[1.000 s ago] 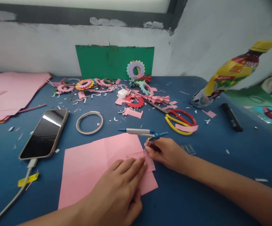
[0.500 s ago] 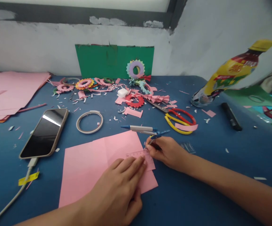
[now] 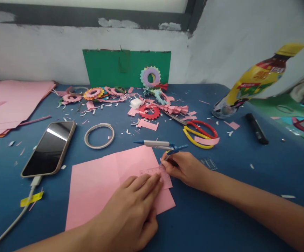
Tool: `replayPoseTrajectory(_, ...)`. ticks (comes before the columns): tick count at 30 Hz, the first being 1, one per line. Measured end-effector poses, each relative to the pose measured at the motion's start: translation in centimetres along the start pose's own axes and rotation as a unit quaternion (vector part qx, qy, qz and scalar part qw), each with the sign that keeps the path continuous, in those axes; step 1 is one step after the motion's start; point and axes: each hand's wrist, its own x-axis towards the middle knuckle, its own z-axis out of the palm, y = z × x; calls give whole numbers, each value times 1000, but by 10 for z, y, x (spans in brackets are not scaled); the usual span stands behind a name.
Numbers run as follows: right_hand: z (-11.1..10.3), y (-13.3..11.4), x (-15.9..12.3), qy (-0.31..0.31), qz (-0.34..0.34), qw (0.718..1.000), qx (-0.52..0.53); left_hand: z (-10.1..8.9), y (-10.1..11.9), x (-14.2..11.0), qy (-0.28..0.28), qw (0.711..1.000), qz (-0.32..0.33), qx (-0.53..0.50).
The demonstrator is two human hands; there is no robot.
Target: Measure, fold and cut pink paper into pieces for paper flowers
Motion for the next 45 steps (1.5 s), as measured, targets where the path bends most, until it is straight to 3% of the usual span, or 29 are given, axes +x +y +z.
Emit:
replayPoseTrajectory(23, -2, -1, 1, -6, 12, 1000, 24, -1, 0, 1, -3, 1000, 10, 20)
replayPoseTrajectory(31, -12, 0, 3, 123, 53, 991, 11, 2, -2, -1, 21, 998, 29, 44)
replayPoseTrajectory(36, -32, 9, 9, 37, 125, 988, -80, 3, -2, -3, 50, 995, 59, 64)
replayPoseTrajectory(39, -37, 18, 10, -6, 130, 986, -106, 2, -2, -3, 54, 994, 79, 58)
replayPoseTrajectory(43, -36, 24, 10, -17, 140, 980, -140, 0, -2, -2, 58, 995, 83, 13)
replayPoseTrajectory(45, -36, 21, 9, 3, 143, 977, -159, -2, -4, 0, 61, 996, 54, -20)
